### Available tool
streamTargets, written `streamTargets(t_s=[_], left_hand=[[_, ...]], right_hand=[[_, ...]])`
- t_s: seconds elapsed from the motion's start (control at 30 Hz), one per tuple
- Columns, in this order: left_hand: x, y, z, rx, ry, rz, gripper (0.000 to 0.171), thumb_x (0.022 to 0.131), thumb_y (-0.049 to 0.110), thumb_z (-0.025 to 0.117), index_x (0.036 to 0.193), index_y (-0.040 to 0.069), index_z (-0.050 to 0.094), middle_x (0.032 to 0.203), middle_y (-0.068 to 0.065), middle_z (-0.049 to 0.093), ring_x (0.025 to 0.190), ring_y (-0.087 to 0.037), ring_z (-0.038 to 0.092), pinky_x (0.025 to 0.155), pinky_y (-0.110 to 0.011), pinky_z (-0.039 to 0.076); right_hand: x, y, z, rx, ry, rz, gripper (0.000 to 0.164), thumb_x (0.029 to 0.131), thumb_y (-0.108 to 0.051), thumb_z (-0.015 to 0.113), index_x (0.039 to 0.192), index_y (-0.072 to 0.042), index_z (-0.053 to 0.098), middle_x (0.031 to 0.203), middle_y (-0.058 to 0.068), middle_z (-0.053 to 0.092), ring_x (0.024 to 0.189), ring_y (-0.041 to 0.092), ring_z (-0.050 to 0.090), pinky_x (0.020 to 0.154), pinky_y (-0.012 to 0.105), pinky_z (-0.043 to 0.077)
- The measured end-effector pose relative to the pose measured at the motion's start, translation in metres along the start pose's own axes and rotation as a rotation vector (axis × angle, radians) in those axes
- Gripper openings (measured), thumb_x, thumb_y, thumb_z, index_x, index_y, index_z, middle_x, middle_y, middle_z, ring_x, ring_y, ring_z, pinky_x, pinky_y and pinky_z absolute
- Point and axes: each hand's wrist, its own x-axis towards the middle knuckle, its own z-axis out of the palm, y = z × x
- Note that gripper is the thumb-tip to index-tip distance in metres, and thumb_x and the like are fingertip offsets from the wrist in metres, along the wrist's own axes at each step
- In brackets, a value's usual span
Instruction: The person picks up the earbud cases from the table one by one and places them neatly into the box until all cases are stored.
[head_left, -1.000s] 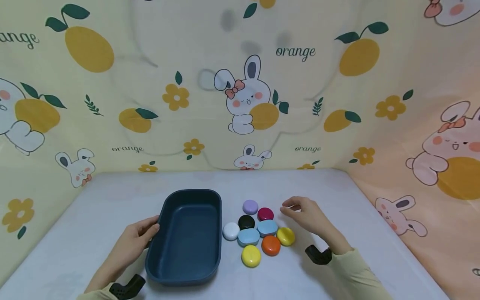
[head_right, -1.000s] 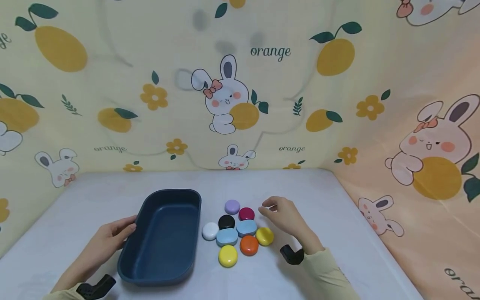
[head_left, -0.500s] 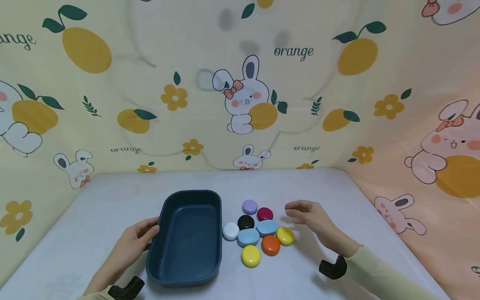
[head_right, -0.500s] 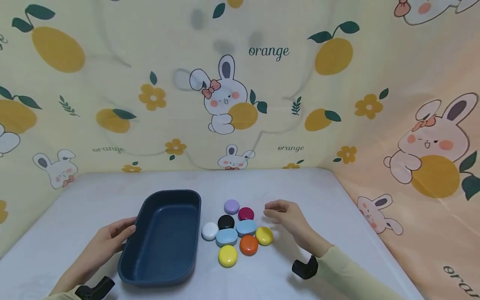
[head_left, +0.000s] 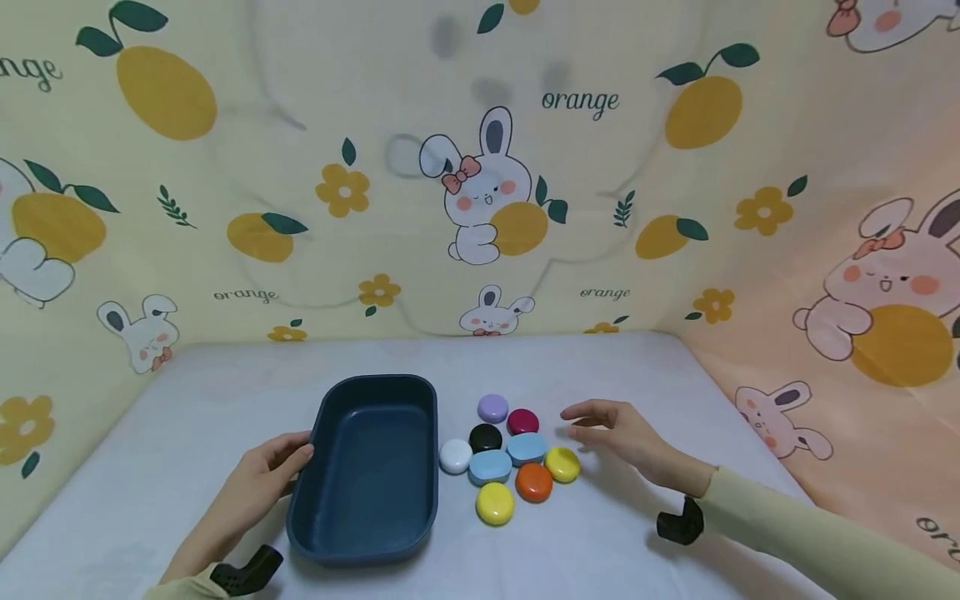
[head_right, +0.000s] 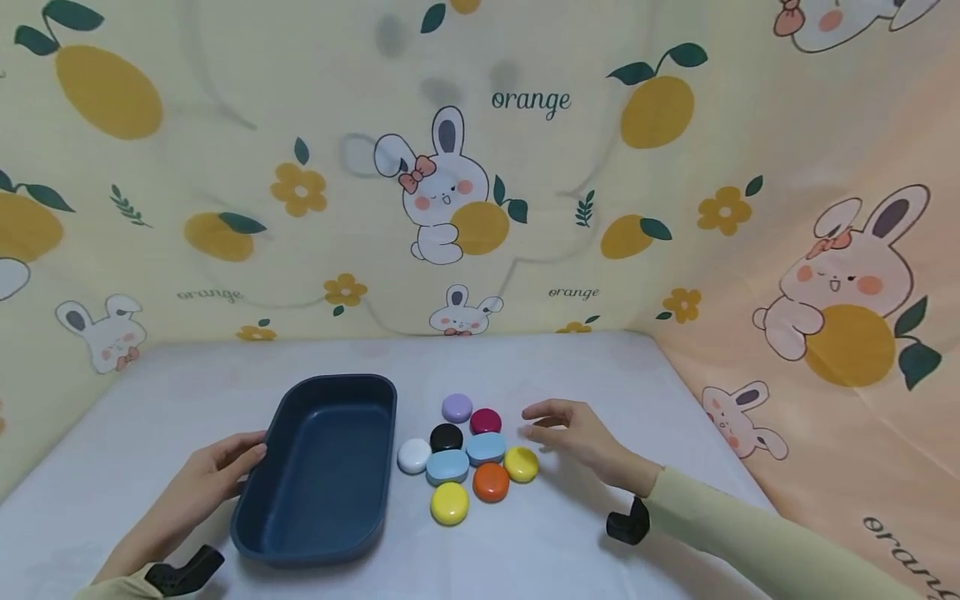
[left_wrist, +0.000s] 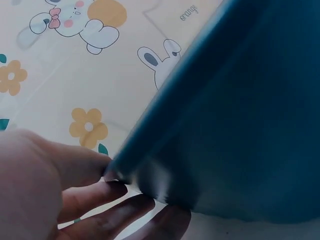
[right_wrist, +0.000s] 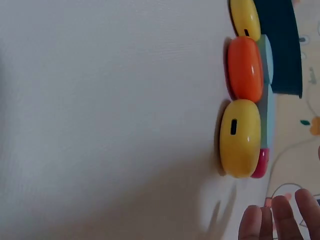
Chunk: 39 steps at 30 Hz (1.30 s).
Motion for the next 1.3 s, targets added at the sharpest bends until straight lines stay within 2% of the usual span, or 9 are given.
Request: streamTargets(t_s=[0.13,0.33,0.5,0.7,0.9,1.3], left_hand=[[0.001,-0.002,-0.001,-0.015,0.003,-0.01,0.053,0.104,0.033,0.052,0.141,-0.004,0.045,0.137,-0.025,0.052,0.121,-0.037,0.055,0.088,-0.044,0.056],[0.002,-0.001,0.001,-0.012,0.02,-0.024,0.055,0.103,0.036,0.054,0.14,-0.005,0.047,0.135,-0.024,0.054,0.121,-0.038,0.055,0.086,-0.045,0.057],[0.001,0.001,0.002,-0.014,0.025,-0.023,0.053,0.103,0.034,0.053,0.139,-0.005,0.048,0.134,-0.025,0.054,0.121,-0.04,0.054,0.087,-0.046,0.056],[-0.001,-0.001,0.002,-0.022,0.03,-0.03,0.053,0.103,0.034,0.053,0.138,-0.006,0.048,0.134,-0.025,0.053,0.121,-0.04,0.054,0.087,-0.046,0.056],[0.0,-0.001,0.003,-0.024,0.032,-0.027,0.054,0.103,0.035,0.053,0.139,-0.006,0.048,0.135,-0.025,0.053,0.121,-0.039,0.054,0.087,-0.047,0.056],[0.001,-0.001,0.003,-0.01,0.032,-0.029,0.054,0.103,0.035,0.052,0.138,-0.006,0.047,0.134,-0.026,0.054,0.119,-0.04,0.056,0.086,-0.047,0.056]], right_hand=[[0.003,0.002,0.003,-0.029,-0.023,-0.001,0.042,0.088,-0.03,0.075,0.123,-0.007,0.066,0.12,0.008,0.065,0.108,0.025,0.057,0.089,0.041,0.052],[-0.001,0.01,0.007,-0.026,-0.073,-0.013,0.042,0.088,-0.022,0.076,0.124,-0.003,0.064,0.119,0.01,0.066,0.11,0.029,0.059,0.093,0.044,0.052],[0.001,0.017,0.006,-0.042,-0.126,-0.066,0.05,0.081,-0.016,0.082,0.125,-0.003,0.062,0.121,0.01,0.065,0.111,0.031,0.058,0.092,0.042,0.052],[0.006,0.016,0.011,-0.047,-0.178,-0.076,0.059,0.074,-0.011,0.088,0.126,-0.002,0.061,0.118,0.008,0.066,0.103,0.028,0.058,0.081,0.034,0.053],[0.007,0.013,0.01,-0.133,-0.23,-0.106,0.055,0.07,-0.011,0.09,0.12,-0.009,0.067,0.114,0.003,0.065,0.101,0.027,0.056,0.083,0.037,0.051],[0.009,0.015,0.009,-0.142,-0.225,-0.081,0.05,0.071,-0.012,0.09,0.116,-0.011,0.07,0.111,0.002,0.066,0.097,0.026,0.057,0.082,0.034,0.053]])
